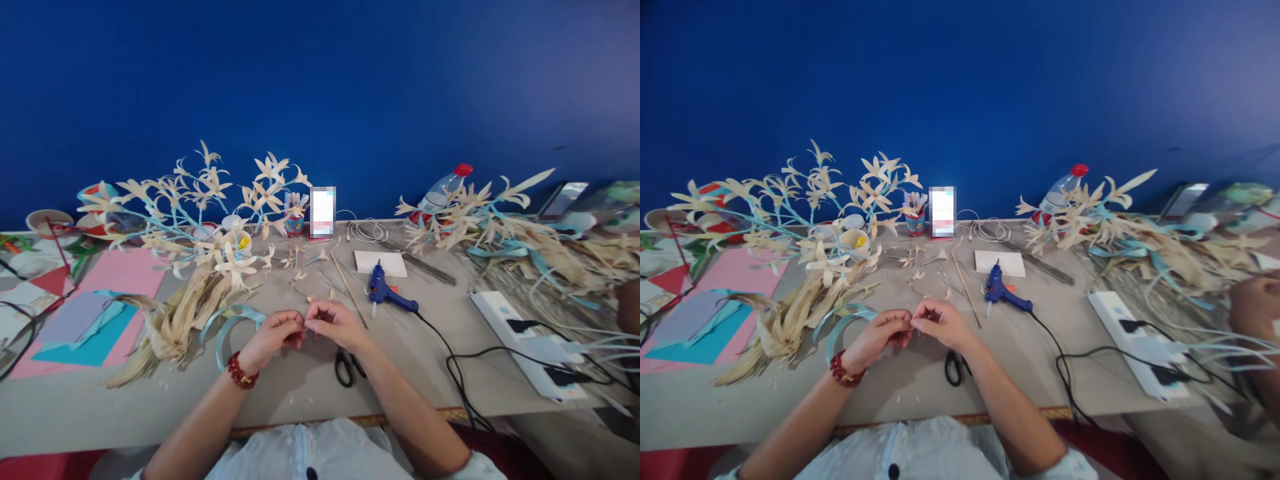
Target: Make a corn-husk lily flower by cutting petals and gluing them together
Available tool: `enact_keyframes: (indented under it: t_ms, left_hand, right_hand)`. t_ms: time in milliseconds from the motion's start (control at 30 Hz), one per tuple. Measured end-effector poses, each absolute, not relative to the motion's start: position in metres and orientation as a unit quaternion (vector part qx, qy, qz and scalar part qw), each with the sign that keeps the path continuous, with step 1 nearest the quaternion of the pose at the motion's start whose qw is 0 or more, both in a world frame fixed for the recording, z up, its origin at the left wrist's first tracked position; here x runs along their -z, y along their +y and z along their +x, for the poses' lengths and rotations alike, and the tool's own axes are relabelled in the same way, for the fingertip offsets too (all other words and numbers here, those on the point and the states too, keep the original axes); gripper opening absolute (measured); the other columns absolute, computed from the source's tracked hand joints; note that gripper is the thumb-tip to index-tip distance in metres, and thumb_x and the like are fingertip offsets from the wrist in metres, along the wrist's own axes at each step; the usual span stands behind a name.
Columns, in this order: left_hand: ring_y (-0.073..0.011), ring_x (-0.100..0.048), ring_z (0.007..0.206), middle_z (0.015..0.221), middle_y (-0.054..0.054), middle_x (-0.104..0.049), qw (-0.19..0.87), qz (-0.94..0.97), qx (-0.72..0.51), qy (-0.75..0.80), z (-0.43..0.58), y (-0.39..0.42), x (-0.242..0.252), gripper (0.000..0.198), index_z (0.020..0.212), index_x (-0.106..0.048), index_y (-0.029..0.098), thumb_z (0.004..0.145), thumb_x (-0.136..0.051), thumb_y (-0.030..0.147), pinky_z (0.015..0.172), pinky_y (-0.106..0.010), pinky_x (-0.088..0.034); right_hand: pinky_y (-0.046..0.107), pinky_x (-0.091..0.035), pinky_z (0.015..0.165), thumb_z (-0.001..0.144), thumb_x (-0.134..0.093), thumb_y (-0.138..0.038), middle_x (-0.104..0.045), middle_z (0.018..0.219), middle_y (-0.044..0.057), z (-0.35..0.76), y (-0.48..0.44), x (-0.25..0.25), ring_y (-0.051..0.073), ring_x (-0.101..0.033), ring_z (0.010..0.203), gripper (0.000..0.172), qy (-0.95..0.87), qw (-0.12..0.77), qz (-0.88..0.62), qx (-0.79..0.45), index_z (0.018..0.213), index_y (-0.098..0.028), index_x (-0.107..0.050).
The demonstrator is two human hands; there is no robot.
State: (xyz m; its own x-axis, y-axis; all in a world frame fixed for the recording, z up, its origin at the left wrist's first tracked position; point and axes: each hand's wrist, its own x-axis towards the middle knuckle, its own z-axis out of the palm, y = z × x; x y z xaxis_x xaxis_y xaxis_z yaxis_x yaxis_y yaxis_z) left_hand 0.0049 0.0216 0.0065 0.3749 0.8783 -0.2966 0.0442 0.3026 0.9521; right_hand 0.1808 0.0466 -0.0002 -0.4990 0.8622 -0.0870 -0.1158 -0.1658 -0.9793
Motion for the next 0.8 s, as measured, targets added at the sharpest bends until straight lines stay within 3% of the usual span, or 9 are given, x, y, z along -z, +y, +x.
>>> enact_keyframes:
  t_ms: [100,200,267,433,600,733,800]
  left_hand:
    - [-0.0148,-0.057,0.063,0.072,-0.003,-0.062,0.626,0.528,-0.336,0.465,0.0052,0.0218,-0.0069,0.023,0.076,-0.06,0.017,0.085,-0.047,0.033,0.054,-0.024,-0.041]
    - [-0.0173,-0.057,0.081,0.087,-0.004,-0.063,0.524,0.598,-0.382,0.471,0.0052,0.0221,-0.0077,0.014,0.09,-0.062,0.019,0.084,-0.055,0.03,0.072,-0.028,-0.045]
    - [-0.0171,-0.056,0.081,0.086,-0.004,-0.063,0.48,0.636,-0.389,0.461,0.0054,0.0219,-0.0071,0.013,0.089,-0.062,0.019,0.084,-0.056,0.029,0.076,-0.028,-0.044]
    - [-0.0144,-0.053,0.066,0.068,-0.002,-0.059,0.578,0.569,-0.386,0.439,0.0065,0.0205,-0.0023,0.023,0.077,-0.058,0.017,0.087,-0.055,0.037,0.064,-0.026,-0.043]
    - [-0.0163,-0.055,0.067,0.069,-0.004,-0.058,0.641,0.498,-0.415,0.41,0.0073,0.0202,-0.0019,0.023,0.074,-0.058,0.017,0.085,-0.057,0.037,0.069,-0.03,-0.045]
    - [-0.0159,-0.055,0.066,0.069,-0.003,-0.057,0.65,0.503,-0.412,0.395,0.0073,0.0196,-0.0034,0.023,0.073,-0.058,0.018,0.088,-0.051,0.035,0.069,-0.03,-0.046]
    - [-0.0162,-0.055,0.067,0.07,-0.003,-0.058,0.59,0.554,-0.417,0.413,0.0073,0.0183,-0.0043,0.024,0.075,-0.058,0.018,0.09,-0.047,0.034,0.068,-0.03,-0.046]
  right_hand:
    - [0.019,-0.041,0.046,0.069,-0.075,-0.038,-0.055,0.059,-0.004,0.1747,0.0459,0.0068,0.008,-0.047,0.046,0.027,-0.445,0.374,-0.382,-0.719,0.065,-0.017,-0.058]
    - [0.017,-0.038,0.041,0.071,-0.072,-0.036,-0.054,0.056,-0.005,0.1721,0.0463,0.0084,0.006,-0.042,0.041,0.026,-0.41,0.381,-0.397,-0.727,0.064,-0.017,-0.056]
    - [0.016,-0.036,0.04,0.072,-0.071,-0.035,-0.051,0.054,-0.006,0.172,0.0466,0.0079,0.005,-0.04,0.04,0.025,-0.393,0.387,-0.399,-0.732,0.064,-0.017,-0.056]
    - [0.017,-0.039,0.041,0.073,-0.068,-0.034,-0.054,0.059,-0.003,0.174,0.0446,0.0051,0.007,-0.044,0.045,0.018,-0.385,0.418,-0.393,-0.723,0.072,-0.017,-0.063]
    - [0.025,-0.052,0.059,0.072,-0.07,-0.031,-0.063,0.097,0.005,0.178,0.0402,0.0005,0.014,-0.059,0.07,0.027,-0.524,0.47,-0.328,-0.63,0.097,-0.022,-0.067]
    - [0.027,-0.052,0.064,0.082,-0.064,-0.033,-0.063,0.087,0.005,0.1798,0.0407,0.0004,0.016,-0.061,0.074,0.013,-0.618,0.478,-0.336,-0.526,0.085,-0.02,-0.067]
    - [0.027,-0.051,0.064,0.085,-0.061,-0.031,-0.064,0.08,0.004,0.1798,0.0416,0.0012,0.017,-0.062,0.072,0.012,-0.659,0.474,-0.361,-0.459,0.083,-0.02,-0.066]
